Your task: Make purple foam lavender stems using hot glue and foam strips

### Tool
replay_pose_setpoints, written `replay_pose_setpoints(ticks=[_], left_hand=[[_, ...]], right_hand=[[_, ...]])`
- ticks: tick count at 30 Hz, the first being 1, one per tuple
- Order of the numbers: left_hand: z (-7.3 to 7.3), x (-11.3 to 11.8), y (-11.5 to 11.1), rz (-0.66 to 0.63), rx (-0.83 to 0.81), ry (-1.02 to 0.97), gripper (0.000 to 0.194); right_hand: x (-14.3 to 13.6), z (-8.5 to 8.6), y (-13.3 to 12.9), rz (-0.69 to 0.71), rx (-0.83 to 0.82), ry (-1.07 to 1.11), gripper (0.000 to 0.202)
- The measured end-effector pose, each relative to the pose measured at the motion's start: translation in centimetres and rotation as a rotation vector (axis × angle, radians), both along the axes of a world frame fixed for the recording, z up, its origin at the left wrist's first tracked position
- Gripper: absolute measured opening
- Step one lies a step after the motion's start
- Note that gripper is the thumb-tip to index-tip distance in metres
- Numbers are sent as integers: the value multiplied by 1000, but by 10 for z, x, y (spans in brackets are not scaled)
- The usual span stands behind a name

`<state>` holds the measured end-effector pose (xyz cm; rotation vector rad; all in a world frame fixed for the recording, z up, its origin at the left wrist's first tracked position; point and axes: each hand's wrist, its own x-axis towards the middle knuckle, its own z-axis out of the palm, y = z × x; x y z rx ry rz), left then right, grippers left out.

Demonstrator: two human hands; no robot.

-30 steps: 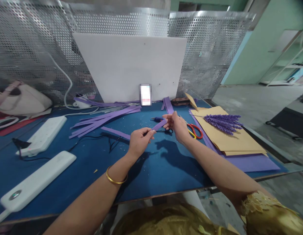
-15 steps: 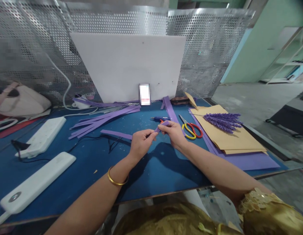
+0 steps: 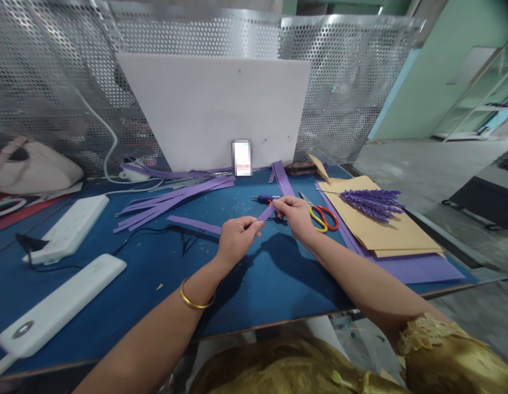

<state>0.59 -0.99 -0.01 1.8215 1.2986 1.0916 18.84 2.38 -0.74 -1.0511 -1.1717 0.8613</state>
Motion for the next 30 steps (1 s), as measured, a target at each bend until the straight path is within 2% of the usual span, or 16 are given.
replay_pose_setpoints(ticks=[2, 3, 6, 9, 11, 13, 14, 15, 17, 23, 25, 28, 30], left_hand=[[0, -2, 1, 24, -15, -38, 27], [0, -4, 2, 35, -18, -71, 27], [0, -6, 4, 46, -19, -173, 27], [0, -5, 5, 45, -22, -214, 26], [0, -5, 6, 47, -19, -214, 26], [0, -3, 5, 48, -9, -198, 26], [0, -3, 5, 46, -4, -183, 25], [1, -2, 4, 44, 2, -160, 25], [1, -1, 2, 39, 23, -99, 26], [1, 0, -2, 16, 105, 72, 30], [0, -1, -2, 23, 104, 85, 30], [0, -1, -2, 11, 106, 99, 31], [0, -1, -2, -3, 94, 81, 31]], right_hand=[[15, 4, 9, -191, 93, -98, 34], [24, 6, 15, -262, 102, -64, 37], [40, 11, 28, -315, 17, 114, 45], [33, 11, 26, -203, -11, 74, 44], [18, 9, 14, 36, 20, 57, 29], [0, 8, 0, 336, -23, 66, 34], [-8, 6, -7, 445, -51, 58, 34], [-15, 5, -12, 492, -66, 64, 34], [-23, 2, -19, 480, -85, 88, 34], [-21, 1, -15, 200, -78, 135, 29], [-21, 3, -16, 201, -87, 142, 26], [-25, 4, -21, 299, -102, 108, 21], [-27, 3, -22, 302, -105, 109, 21]])
